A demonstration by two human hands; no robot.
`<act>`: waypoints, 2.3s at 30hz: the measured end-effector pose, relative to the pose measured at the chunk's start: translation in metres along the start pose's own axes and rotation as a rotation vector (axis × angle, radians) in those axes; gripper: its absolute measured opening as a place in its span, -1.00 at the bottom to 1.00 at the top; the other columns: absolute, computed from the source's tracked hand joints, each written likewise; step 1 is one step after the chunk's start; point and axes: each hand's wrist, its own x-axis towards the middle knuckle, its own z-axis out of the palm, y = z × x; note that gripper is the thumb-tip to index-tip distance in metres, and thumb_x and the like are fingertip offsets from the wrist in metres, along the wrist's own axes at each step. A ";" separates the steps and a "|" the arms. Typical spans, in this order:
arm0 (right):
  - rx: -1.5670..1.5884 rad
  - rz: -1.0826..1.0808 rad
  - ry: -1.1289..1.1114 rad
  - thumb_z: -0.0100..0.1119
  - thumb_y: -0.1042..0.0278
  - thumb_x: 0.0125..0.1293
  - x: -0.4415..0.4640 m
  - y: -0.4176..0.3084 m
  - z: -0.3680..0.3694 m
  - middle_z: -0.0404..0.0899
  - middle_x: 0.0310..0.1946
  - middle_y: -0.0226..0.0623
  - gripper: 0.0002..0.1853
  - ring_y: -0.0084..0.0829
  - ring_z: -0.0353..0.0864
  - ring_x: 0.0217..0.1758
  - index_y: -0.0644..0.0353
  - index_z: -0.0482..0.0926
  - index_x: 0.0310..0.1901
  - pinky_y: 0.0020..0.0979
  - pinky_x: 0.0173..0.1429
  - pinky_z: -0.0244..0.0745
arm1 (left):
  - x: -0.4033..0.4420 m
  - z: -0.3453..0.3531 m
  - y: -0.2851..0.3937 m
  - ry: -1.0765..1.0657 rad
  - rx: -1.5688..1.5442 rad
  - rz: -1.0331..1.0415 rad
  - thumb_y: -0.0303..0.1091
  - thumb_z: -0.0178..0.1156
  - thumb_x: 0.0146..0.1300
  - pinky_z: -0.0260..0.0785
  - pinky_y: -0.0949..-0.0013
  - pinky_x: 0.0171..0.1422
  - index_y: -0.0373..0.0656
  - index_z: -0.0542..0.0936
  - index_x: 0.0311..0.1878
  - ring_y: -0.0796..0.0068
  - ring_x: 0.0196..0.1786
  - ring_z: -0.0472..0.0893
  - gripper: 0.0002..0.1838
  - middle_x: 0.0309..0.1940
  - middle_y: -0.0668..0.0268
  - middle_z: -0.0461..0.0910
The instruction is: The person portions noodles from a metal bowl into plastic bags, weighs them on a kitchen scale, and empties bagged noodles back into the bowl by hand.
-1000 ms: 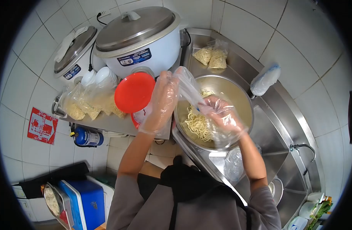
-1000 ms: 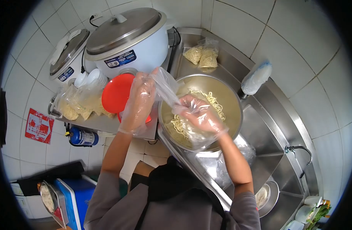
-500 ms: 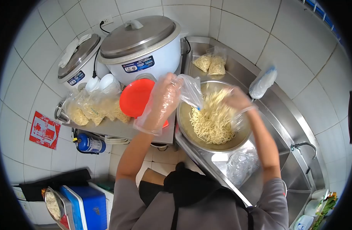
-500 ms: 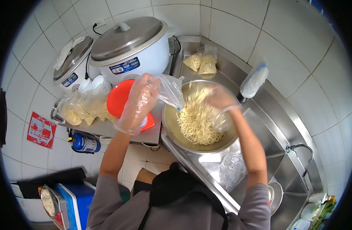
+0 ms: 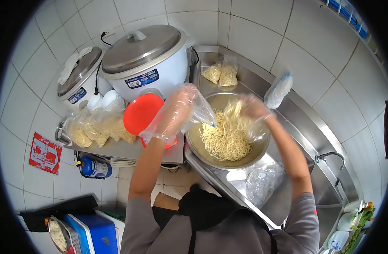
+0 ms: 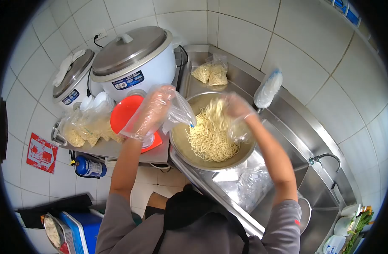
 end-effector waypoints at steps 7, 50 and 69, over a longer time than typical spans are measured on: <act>-0.492 -0.055 0.001 0.24 0.19 -0.05 -0.001 0.078 0.153 0.46 0.03 0.01 -0.33 -0.19 0.43 0.15 0.08 0.35 0.18 -0.24 0.24 0.30 | 0.026 0.015 -0.048 -0.048 0.185 0.179 -0.48 0.03 0.12 0.33 0.23 0.10 -0.37 0.54 -0.18 0.00 -0.01 0.52 -0.77 -0.15 -0.08 0.54; -0.186 -0.133 -0.317 0.28 0.08 -0.03 0.019 0.051 0.061 0.50 0.00 -0.11 -0.65 -0.22 0.32 0.22 0.15 0.67 -0.28 -0.30 0.26 0.23 | -0.028 0.095 -0.129 0.255 0.001 -0.090 -0.40 0.08 0.09 0.19 0.21 0.31 -0.40 0.42 0.10 -0.07 0.19 0.36 -0.53 0.07 -0.20 0.38; -0.519 -0.385 -0.111 0.24 0.15 -0.01 0.037 0.065 0.252 0.54 -0.20 -0.01 -0.60 -0.20 0.56 -0.07 0.25 0.54 -0.18 -0.26 -0.02 0.48 | -0.023 0.104 -0.120 0.254 0.043 -0.110 -0.42 0.08 0.10 0.27 0.12 0.20 -0.40 0.43 0.05 -0.11 0.11 0.39 -0.58 0.08 -0.16 0.37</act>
